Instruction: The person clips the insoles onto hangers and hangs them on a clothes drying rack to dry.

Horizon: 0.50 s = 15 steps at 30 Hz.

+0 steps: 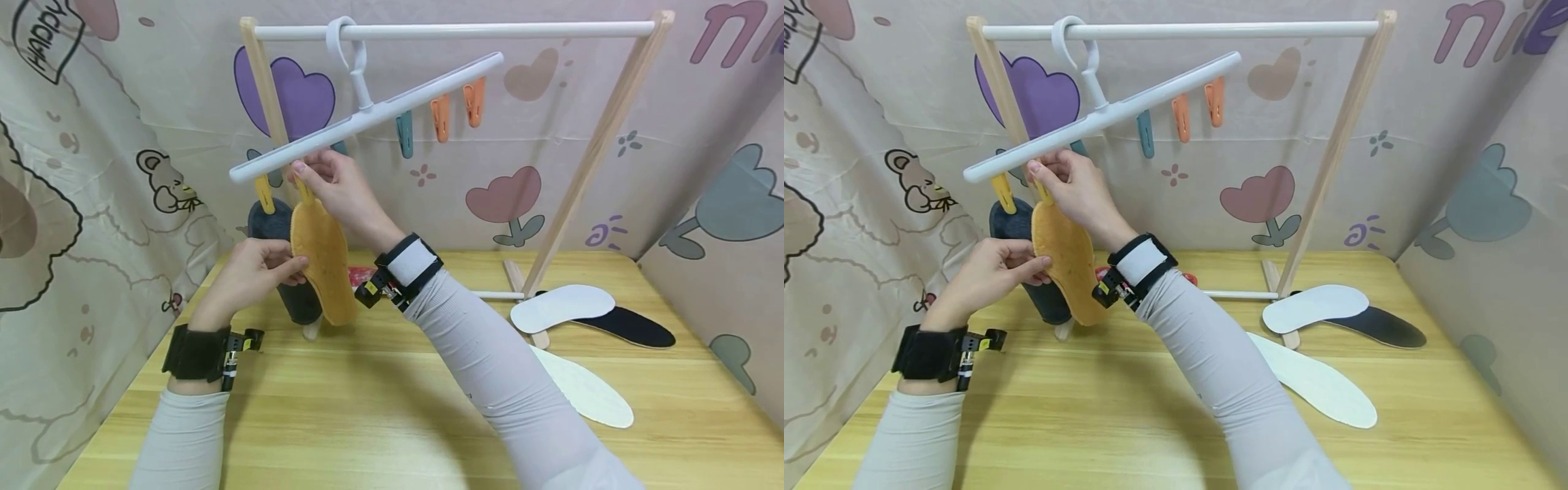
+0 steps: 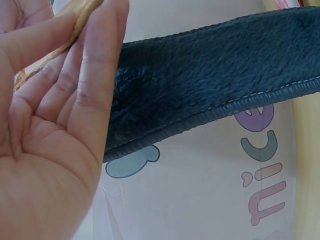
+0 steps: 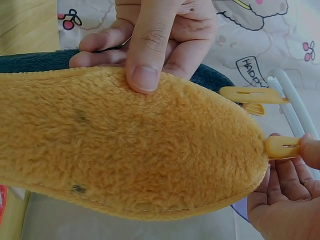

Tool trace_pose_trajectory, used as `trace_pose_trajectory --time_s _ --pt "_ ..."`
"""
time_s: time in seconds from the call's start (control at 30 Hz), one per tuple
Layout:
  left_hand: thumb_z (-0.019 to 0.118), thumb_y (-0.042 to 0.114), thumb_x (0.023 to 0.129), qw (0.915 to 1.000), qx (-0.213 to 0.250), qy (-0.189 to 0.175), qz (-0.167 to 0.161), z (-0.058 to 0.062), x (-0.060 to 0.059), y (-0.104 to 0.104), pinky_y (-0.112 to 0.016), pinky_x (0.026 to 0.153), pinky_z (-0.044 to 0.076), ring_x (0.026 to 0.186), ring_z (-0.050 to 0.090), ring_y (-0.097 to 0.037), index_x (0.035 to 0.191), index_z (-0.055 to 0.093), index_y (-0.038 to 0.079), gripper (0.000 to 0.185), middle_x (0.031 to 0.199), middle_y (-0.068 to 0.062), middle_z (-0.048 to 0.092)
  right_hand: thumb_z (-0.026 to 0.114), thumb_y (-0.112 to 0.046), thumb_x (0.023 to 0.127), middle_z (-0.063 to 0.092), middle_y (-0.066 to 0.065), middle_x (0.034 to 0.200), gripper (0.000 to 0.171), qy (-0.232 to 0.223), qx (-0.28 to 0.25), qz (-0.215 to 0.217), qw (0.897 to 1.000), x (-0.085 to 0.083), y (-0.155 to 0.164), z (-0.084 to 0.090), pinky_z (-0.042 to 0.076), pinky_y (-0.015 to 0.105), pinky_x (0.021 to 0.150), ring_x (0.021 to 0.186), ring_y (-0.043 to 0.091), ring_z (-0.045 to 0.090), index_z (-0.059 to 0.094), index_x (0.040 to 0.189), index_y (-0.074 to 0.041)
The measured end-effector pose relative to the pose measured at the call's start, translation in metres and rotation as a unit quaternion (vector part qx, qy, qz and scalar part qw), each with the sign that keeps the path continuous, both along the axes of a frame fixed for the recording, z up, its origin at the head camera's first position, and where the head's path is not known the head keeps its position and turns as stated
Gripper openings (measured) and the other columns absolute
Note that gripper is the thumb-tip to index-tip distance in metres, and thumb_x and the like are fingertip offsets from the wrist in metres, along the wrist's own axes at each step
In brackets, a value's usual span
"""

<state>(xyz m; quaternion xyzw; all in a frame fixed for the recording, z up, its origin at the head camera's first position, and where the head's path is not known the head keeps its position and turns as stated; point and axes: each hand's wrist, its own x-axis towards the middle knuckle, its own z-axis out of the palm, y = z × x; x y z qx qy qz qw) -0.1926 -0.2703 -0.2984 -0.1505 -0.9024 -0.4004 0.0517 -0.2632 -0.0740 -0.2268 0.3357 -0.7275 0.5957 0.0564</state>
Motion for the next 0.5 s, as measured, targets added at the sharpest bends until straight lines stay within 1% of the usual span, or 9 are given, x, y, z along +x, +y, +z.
trace_pose_trajectory --time_s 0.17,0.5 --pt "0.070 0.025 0.107 1.0000 0.000 0.005 0.004 0.0003 -0.0002 0.0005 -0.033 0.078 0.067 0.087 0.081 -0.025 0.106 0.078 0.003 0.023 0.095 -0.011 0.083 0.058 -0.024 0.113 0.079 0.012 0.124 0.027 -0.001 0.000 0.000 1.000 0.0004 0.0001 0.0002 0.056 0.034 0.109 0.125 0.022 0.073 0.068 0.126 -0.002" --pt "0.070 0.024 0.107 0.9997 0.004 0.024 0.004 -0.0003 -0.0008 0.0013 -0.032 0.076 0.067 0.084 0.081 -0.024 0.105 0.078 0.003 0.023 0.093 -0.012 0.083 0.059 -0.024 0.113 0.079 0.012 0.125 0.027 0.002 -0.002 0.001 1.000 -0.0011 0.0005 -0.0015 0.056 0.032 0.106 0.125 0.022 0.073 0.068 0.125 -0.002"
